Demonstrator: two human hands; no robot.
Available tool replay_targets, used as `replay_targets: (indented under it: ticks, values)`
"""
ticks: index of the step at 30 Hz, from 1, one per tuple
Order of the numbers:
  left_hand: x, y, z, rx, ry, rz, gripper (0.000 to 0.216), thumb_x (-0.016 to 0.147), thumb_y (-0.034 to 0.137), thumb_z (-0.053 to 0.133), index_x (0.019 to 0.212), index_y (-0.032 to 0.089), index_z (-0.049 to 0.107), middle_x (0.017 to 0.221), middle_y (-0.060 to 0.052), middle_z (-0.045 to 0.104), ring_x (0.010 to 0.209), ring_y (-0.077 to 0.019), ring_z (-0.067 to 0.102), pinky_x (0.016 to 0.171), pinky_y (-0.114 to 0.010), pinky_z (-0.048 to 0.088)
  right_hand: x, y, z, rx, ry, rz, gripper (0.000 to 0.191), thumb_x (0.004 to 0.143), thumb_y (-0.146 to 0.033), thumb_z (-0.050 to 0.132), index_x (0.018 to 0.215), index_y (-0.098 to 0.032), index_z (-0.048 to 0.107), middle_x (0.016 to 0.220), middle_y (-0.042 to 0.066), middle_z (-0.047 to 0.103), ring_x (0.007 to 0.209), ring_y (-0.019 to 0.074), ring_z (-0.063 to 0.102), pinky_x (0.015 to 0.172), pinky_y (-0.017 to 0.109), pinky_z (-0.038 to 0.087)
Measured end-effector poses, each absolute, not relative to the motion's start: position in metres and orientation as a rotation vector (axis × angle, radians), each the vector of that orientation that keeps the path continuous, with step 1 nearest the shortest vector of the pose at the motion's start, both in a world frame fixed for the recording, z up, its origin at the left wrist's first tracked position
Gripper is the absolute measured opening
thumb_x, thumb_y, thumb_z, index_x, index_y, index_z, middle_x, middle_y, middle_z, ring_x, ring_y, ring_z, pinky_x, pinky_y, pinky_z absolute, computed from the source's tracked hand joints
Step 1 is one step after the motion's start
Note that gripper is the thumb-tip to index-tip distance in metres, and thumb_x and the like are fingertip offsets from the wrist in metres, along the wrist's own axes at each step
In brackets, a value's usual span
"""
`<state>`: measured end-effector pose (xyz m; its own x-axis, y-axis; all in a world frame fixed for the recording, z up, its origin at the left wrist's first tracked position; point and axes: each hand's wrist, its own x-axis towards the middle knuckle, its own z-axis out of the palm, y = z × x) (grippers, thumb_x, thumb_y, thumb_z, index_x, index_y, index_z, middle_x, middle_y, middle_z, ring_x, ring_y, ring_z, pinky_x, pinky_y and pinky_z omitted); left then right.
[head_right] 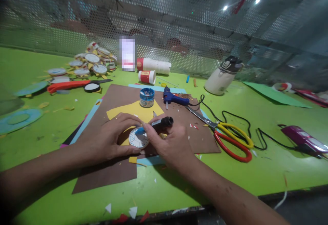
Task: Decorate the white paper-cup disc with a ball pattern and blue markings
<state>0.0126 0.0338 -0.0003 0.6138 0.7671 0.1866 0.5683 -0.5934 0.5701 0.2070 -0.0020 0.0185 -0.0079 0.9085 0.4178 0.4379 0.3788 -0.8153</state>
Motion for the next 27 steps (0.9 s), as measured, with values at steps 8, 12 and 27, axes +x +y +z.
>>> replay_targets:
  ticks: [8, 12, 27]
  values:
    - [0.013, 0.035, -0.003, 2.382, 1.062, 0.607, 0.047, 0.074, 0.042, 0.079, 0.113, 0.020, 0.064, 0.123, -0.012, 0.061, 0.116, -0.0337, 0.054, 0.098, -0.051, 0.046, 0.205, -0.005, 0.018, -1.357, -1.495, 0.721, 0.035, 0.083, -0.043, 0.069, 0.059, -0.019, 0.063, 0.050, -0.002, 0.062, 0.047, 0.0124, 0.059, 0.046, 0.022, 0.048]
    - [0.013, 0.034, -0.002, 2.374, 1.064, 0.586, 0.047, 0.075, 0.040, 0.080, 0.114, 0.021, 0.064, 0.124, -0.011, 0.061, 0.117, -0.0334, 0.054, 0.098, -0.050, 0.046, 0.205, -0.004, 0.011, -1.309, -1.429, 0.756, 0.040, 0.080, -0.046, 0.072, 0.053, -0.018, 0.061, 0.047, -0.002, 0.059, 0.043, 0.0105, 0.055, 0.042, 0.021, 0.044]
    - [0.011, 0.035, -0.005, 2.378, 1.069, 0.591, 0.049, 0.074, 0.044, 0.079, 0.114, 0.020, 0.063, 0.125, -0.011, 0.061, 0.119, -0.0330, 0.053, 0.099, -0.051, 0.045, 0.205, -0.009, 0.025, -1.345, -1.324, 0.634, 0.027, 0.081, -0.044, 0.072, 0.075, -0.018, 0.065, 0.054, -0.002, 0.065, 0.047, 0.0119, 0.061, 0.050, 0.022, 0.052]
